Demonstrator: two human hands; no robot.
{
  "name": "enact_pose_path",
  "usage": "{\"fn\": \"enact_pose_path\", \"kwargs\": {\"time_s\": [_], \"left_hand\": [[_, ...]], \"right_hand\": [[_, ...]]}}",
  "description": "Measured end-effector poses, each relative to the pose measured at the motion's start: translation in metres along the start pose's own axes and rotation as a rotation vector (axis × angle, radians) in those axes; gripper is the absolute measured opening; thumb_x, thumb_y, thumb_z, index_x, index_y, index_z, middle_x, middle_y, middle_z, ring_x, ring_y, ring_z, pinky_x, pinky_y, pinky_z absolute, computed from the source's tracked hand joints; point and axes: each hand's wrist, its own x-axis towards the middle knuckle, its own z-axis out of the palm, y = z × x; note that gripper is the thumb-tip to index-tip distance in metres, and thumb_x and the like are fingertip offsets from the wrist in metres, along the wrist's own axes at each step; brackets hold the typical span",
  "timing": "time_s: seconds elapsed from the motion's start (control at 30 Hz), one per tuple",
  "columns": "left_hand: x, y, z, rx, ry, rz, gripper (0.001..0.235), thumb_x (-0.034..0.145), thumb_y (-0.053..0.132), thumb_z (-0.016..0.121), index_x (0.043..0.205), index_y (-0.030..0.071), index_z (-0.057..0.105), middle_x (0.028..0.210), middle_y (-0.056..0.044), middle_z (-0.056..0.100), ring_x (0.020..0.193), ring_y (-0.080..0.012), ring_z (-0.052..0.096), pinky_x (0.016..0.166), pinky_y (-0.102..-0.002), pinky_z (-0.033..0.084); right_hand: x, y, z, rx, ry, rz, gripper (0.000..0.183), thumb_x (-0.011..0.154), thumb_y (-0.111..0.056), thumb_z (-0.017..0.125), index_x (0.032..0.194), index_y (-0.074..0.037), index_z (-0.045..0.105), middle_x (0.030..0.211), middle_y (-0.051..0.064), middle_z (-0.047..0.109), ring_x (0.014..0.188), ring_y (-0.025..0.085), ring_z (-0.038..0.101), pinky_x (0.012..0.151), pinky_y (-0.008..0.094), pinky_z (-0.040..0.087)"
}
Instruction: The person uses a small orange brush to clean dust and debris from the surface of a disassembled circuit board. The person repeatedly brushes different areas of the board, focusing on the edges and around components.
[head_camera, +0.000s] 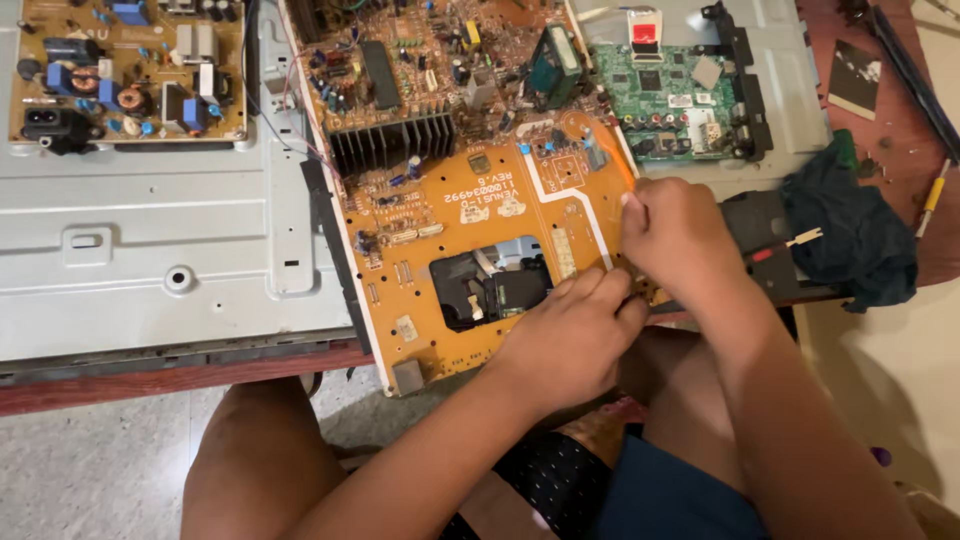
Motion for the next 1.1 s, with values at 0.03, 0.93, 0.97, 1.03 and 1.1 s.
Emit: {"fn": "enact_pose_path", "kwargs": {"time_s": [0.03, 0.93, 0.97, 1.03, 1.1], "left_hand": [[0.0, 0.0, 0.0, -0.001, 0.003, 0.002, 0.037, 0.074, 0.007, 0.063, 0.111, 0.003, 0.065, 0.112, -0.015, 0.055, 0.116, -0.0335, 0.055, 0.105, -0.043, 0.045], [0.005, 0.004, -0.003, 0.05, -0.04, 0.023, 0.049, 0.064, 0.007, 0.068, 0.112, 0.003, 0.06, 0.113, -0.017, 0.054, 0.114, -0.0382, 0.053, 0.098, -0.046, 0.046], [0.007, 0.005, -0.003, 0.057, -0.025, 0.027, 0.045, 0.067, 0.006, 0.067, 0.111, 0.003, 0.06, 0.113, -0.017, 0.055, 0.115, -0.0383, 0.054, 0.099, -0.046, 0.046], [0.006, 0.006, -0.004, 0.085, -0.01, 0.023, 0.038, 0.072, 0.006, 0.067, 0.109, 0.003, 0.059, 0.114, -0.017, 0.055, 0.118, -0.0385, 0.054, 0.101, -0.047, 0.046], [0.005, 0.006, -0.004, 0.074, -0.043, 0.011, 0.041, 0.071, 0.005, 0.066, 0.111, 0.002, 0.057, 0.114, -0.018, 0.055, 0.117, -0.0385, 0.054, 0.102, -0.046, 0.046]], "right_hand": [[0.003, -0.002, 0.002, -0.003, 0.015, -0.011, 0.025, 0.096, -0.017, 0.064, 0.08, 0.002, 0.066, 0.073, 0.028, 0.063, 0.071, 0.05, 0.062, 0.065, 0.055, 0.05], [0.002, 0.018, -0.011, 0.092, -0.054, -0.074, 0.027, 0.097, -0.021, 0.06, 0.081, -0.001, 0.068, 0.07, 0.026, 0.061, 0.068, 0.048, 0.063, 0.062, 0.053, 0.051], [0.0, 0.019, -0.014, 0.082, -0.063, -0.048, 0.027, 0.096, -0.021, 0.059, 0.081, -0.001, 0.067, 0.069, 0.026, 0.062, 0.068, 0.048, 0.063, 0.063, 0.053, 0.051], [-0.005, 0.017, -0.014, 0.087, -0.079, 0.004, 0.026, 0.095, -0.021, 0.059, 0.081, 0.0, 0.067, 0.068, 0.026, 0.062, 0.068, 0.048, 0.064, 0.064, 0.054, 0.051], [-0.005, 0.014, -0.011, 0.092, -0.066, 0.011, 0.026, 0.096, -0.021, 0.058, 0.083, 0.0, 0.067, 0.067, 0.027, 0.062, 0.068, 0.048, 0.064, 0.063, 0.054, 0.051]]}}
